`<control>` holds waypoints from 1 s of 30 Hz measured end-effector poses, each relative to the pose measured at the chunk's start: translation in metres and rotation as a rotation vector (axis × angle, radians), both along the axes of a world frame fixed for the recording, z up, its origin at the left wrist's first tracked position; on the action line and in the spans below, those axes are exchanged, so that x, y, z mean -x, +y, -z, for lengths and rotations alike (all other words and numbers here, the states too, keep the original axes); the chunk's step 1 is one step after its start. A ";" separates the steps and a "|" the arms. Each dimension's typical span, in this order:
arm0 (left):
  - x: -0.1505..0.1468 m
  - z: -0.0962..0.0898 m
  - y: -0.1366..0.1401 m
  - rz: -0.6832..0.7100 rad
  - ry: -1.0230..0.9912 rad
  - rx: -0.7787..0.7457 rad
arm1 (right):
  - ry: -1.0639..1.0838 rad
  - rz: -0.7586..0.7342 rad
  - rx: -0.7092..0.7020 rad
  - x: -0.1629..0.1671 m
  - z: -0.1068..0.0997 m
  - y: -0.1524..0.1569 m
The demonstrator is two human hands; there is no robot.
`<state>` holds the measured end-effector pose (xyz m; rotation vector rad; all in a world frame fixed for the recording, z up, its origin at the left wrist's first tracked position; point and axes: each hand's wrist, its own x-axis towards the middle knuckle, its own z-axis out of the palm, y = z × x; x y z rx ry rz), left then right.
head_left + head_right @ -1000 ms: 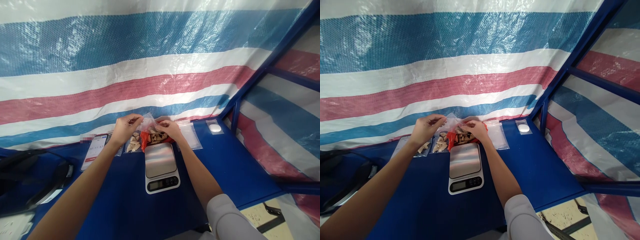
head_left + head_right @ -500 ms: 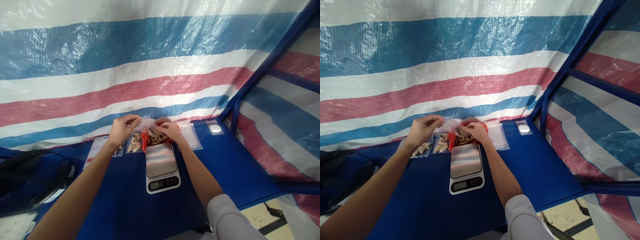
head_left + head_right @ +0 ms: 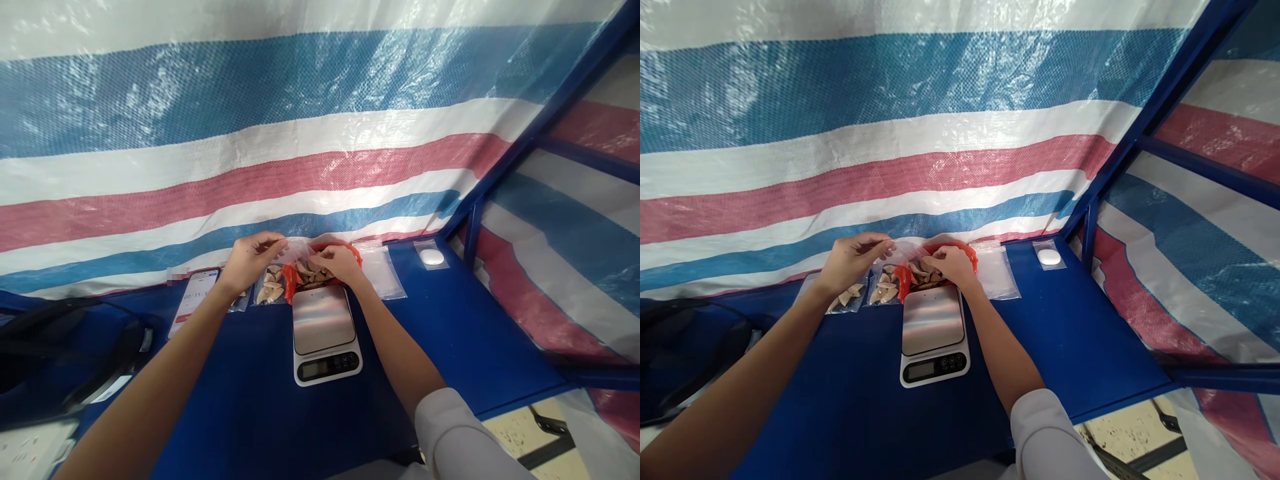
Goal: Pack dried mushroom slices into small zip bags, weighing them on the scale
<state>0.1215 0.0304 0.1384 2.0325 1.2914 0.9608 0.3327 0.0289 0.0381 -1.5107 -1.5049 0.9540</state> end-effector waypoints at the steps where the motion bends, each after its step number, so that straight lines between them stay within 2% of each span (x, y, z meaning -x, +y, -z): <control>1: 0.000 0.000 0.000 -0.003 0.001 -0.004 | -0.003 0.007 -0.001 -0.001 0.002 0.000; 5: 0.005 -0.001 0.004 -0.034 -0.011 -0.018 | 0.020 -0.001 -0.029 -0.006 0.004 0.001; 8: 0.009 -0.003 0.008 -0.074 -0.036 -0.031 | 0.119 -0.036 -0.046 -0.012 -0.001 0.000; 12: 0.010 -0.004 0.008 -0.084 -0.053 -0.032 | 0.394 -0.034 0.119 -0.018 -0.009 -0.004; 15: 0.010 -0.005 0.005 -0.052 -0.052 -0.001 | 0.506 -0.074 0.199 -0.020 -0.011 -0.007; 19: 0.013 -0.005 0.004 -0.066 -0.022 -0.025 | 0.573 -0.080 0.236 -0.020 -0.009 -0.010; 30: 0.012 -0.007 0.003 -0.082 -0.047 0.002 | 0.579 -0.090 0.221 -0.014 -0.008 -0.016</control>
